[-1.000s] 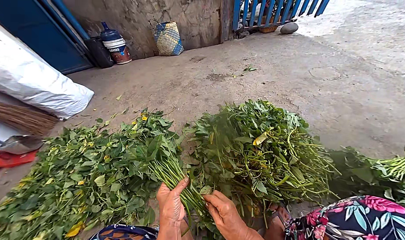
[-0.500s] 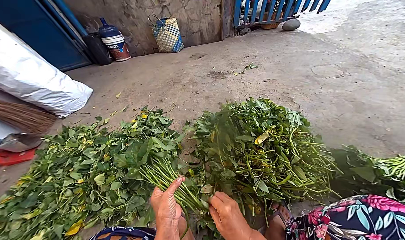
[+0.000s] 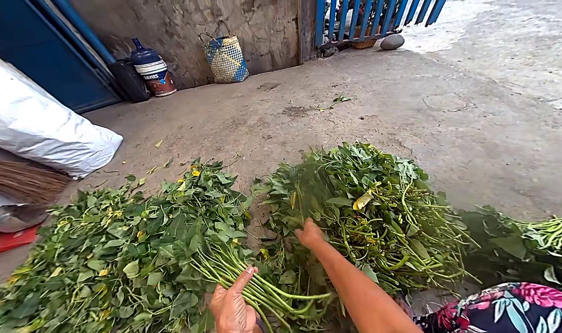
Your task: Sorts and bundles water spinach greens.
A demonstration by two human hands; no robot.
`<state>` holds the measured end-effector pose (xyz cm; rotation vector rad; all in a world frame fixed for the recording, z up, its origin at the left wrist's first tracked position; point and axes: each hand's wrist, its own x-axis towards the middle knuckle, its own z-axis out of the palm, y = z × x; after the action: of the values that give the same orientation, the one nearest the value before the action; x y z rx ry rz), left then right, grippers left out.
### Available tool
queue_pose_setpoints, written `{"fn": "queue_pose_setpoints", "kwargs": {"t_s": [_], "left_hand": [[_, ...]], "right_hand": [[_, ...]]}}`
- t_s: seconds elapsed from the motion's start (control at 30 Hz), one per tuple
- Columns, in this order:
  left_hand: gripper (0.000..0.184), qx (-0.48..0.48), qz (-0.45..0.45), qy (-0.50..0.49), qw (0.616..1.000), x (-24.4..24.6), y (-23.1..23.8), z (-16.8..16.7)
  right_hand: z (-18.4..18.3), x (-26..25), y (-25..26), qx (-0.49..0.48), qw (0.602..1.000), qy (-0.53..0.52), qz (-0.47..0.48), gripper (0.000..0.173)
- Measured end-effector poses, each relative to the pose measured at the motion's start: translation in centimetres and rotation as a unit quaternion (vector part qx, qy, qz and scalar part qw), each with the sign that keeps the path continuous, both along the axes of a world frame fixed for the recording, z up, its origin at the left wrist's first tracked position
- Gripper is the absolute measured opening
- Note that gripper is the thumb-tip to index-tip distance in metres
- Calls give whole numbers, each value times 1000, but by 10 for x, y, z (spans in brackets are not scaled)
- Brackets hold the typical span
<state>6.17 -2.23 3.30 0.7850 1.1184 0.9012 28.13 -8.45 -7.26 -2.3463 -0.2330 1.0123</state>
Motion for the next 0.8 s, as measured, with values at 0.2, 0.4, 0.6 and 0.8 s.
{"fn": "queue_pose_setpoints", "kwargs": {"t_s": [0.2, 0.4, 0.6, 0.8], "left_hand": [[27, -91, -18, -42, 995, -6, 4, 9], [18, -127, -50, -93, 986, 1, 2, 5], [13, -146, -88, -140, 975, 1, -1, 7], [10, -130, -113, -176, 969, -3, -2, 12]], "right_hand": [[-8, -1, 8, 183, 964, 76, -177, 30], [72, -44, -46, 354, 872, 189, -279, 24], [110, -78, -100, 405, 866, 150, -251, 40], [116, -72, -129, 478, 851, 113, -186, 30]]}}
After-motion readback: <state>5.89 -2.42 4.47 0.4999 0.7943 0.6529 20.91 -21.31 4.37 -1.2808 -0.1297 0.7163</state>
